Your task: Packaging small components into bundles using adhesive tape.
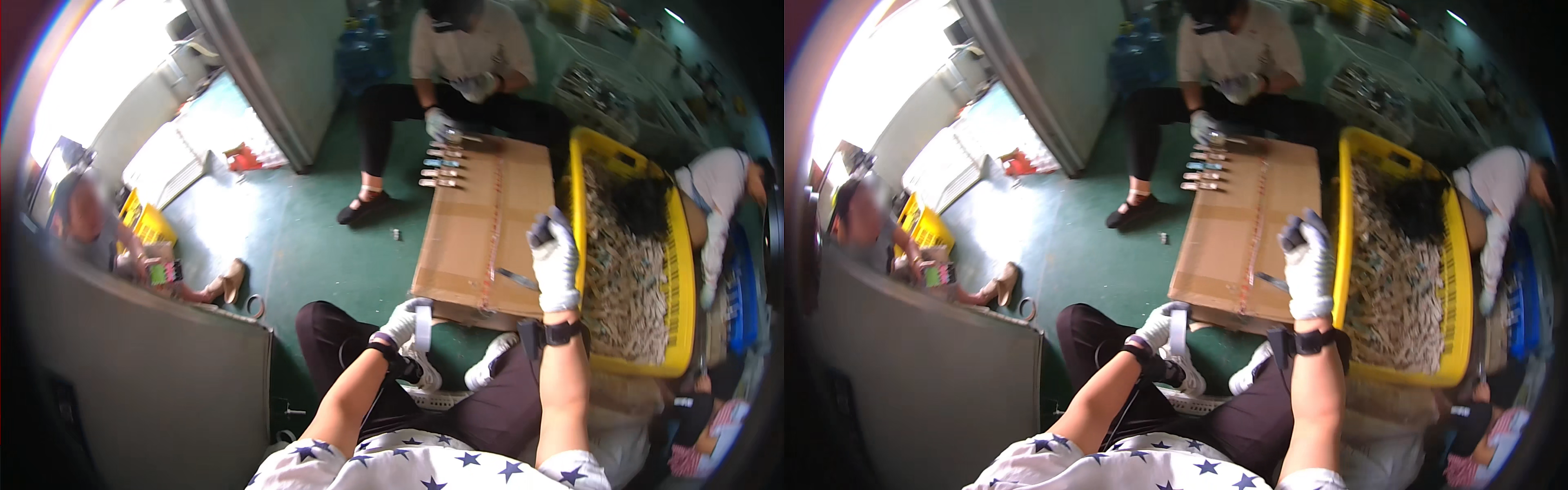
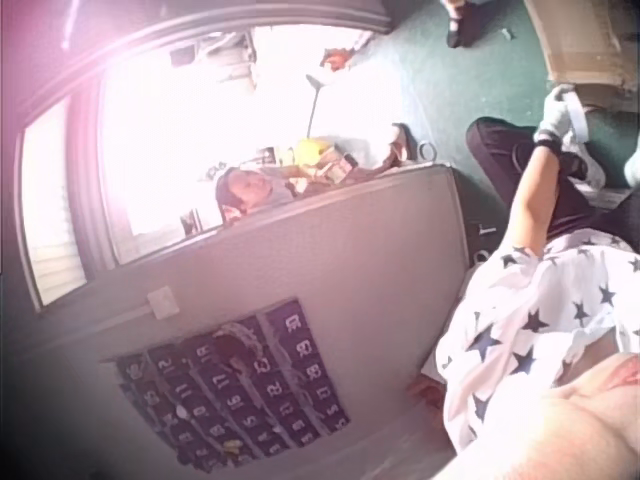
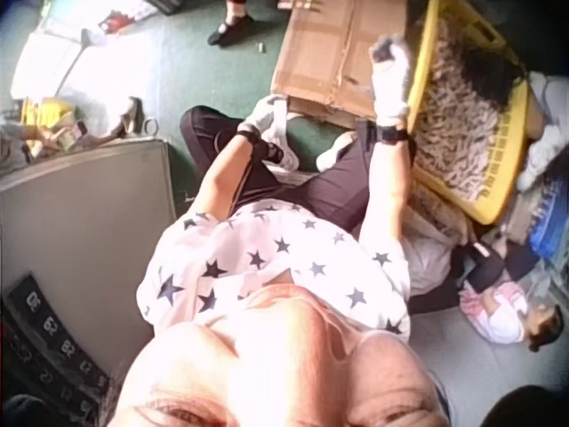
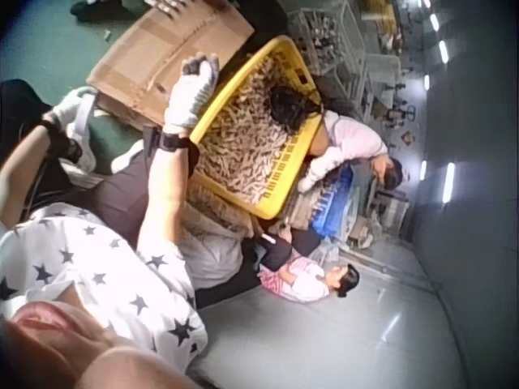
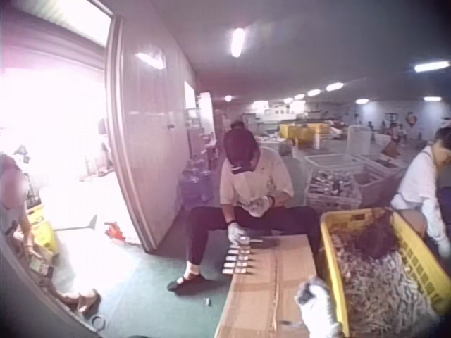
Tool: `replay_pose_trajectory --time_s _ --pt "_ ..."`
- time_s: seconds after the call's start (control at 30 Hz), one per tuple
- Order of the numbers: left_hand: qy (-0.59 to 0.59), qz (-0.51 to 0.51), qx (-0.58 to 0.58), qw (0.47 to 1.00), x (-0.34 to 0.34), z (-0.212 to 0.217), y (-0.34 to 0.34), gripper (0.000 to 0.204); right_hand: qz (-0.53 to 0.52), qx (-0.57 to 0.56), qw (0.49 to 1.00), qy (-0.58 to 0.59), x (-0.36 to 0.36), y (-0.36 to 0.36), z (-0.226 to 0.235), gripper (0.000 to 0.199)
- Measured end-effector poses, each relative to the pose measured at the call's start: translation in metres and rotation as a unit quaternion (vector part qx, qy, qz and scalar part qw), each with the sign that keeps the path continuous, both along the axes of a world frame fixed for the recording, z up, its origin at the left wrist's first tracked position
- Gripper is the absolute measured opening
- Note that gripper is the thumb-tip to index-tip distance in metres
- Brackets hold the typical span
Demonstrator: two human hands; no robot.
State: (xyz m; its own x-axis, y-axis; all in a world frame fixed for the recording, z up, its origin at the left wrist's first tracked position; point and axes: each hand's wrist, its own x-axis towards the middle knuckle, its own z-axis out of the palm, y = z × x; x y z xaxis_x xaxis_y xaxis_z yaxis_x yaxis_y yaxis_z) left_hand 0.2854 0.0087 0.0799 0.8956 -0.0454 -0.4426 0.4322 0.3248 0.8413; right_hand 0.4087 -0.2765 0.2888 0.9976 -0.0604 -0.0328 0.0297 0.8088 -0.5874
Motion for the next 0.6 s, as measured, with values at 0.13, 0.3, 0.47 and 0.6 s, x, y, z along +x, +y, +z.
replay_pose_trajectory --time_s 0.13,0.3,0.47,0.6 --pt "0.043 0.072 -0.093 0.992 0.003 0.007 -0.009 0.015 0.013 -0.026 1.0 -0.002 -0.002 0.0 0.012 0.026" --pt "0.054 0.078 -0.086 0.992 0.004 0.004 -0.015 0.013 0.003 -0.032 0.999 0.007 -0.002 -0.009 0.004 0.028" --pt "0.066 0.072 -0.104 0.99 0.003 0.006 -0.011 0.014 0.003 -0.026 1.0 0.011 -0.004 -0.007 0.008 0.027" --pt "0.047 0.071 -0.079 0.993 0.004 0.007 -0.012 0.013 0.006 -0.029 1.0 0.0 -0.003 -0.007 0.005 0.027"
